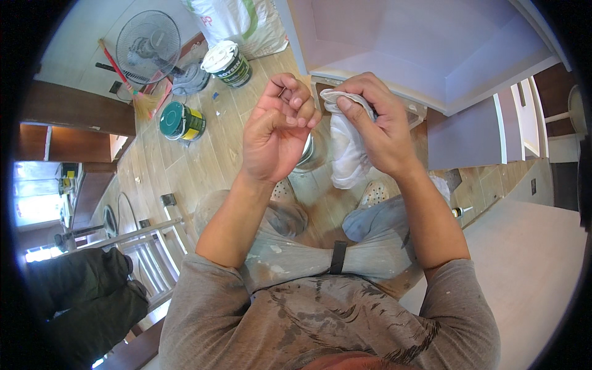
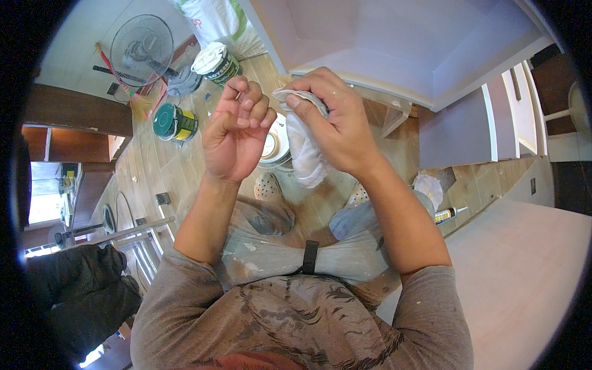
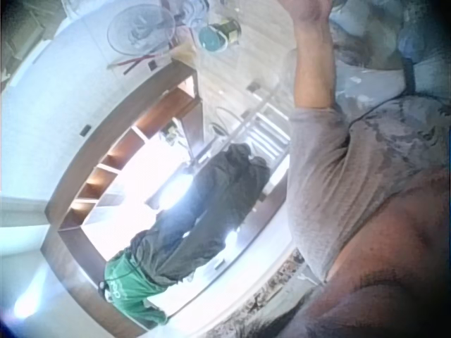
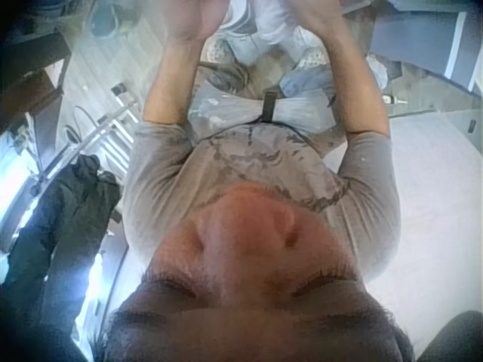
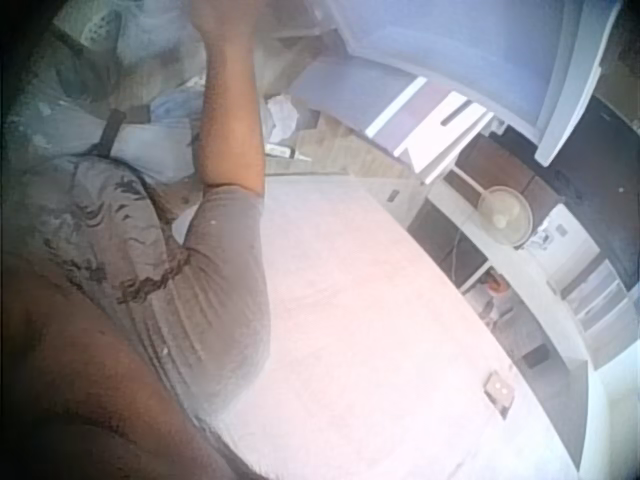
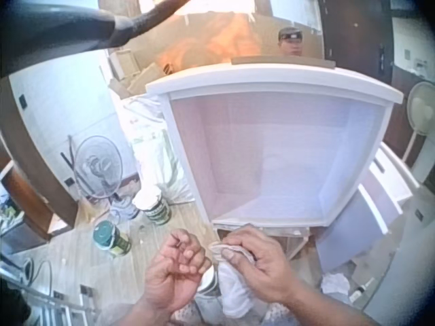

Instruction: The person sits on the floor and cleans a white drawer unit with a cloth. They then pick up a small metal piece and use a scraper tool to remove residue from it before placing it on a wooden board.

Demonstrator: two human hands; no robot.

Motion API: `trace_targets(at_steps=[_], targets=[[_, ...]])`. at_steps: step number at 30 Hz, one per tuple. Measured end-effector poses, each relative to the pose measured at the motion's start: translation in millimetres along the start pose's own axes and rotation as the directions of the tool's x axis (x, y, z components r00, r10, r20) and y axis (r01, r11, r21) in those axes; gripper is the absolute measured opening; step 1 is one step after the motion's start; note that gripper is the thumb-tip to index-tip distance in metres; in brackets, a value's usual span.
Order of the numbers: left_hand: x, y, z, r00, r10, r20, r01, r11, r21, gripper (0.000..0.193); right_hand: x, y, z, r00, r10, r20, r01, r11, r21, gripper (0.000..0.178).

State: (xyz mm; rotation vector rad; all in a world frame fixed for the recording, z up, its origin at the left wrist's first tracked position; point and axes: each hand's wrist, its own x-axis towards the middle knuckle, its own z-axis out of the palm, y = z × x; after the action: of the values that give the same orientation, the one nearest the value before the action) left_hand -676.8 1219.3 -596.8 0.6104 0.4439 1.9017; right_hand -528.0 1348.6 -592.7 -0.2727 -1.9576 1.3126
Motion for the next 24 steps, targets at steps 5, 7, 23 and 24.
trace_targets(at_steps=[5,7,23,24], targets=[[0.6,-1.4,0.7,1.000,0.010,-0.015,-0.010,1.000,0.019,0.047,-2.1,3.5,9.1,1.000,-0.004,-0.013,0.005,0.997,0.083,0.015],[0.2,-1.6,-0.5,1.000,0.017,-0.014,-0.016,0.999,0.029,0.047,-1.9,1.4,10.8,1.000,-0.021,-0.006,0.022,0.997,0.075,0.016],[3.9,1.1,6.7,0.997,0.070,-0.046,-0.074,0.992,-0.098,0.072,-1.1,-0.1,6.0,0.986,-0.136,-0.093,0.135,0.991,-0.025,0.016],[3.5,0.6,8.0,0.997,0.070,-0.044,-0.073,0.995,-0.062,0.076,-2.5,-6.3,10.1,0.985,-0.093,-0.148,0.093,0.996,-0.002,0.016]])
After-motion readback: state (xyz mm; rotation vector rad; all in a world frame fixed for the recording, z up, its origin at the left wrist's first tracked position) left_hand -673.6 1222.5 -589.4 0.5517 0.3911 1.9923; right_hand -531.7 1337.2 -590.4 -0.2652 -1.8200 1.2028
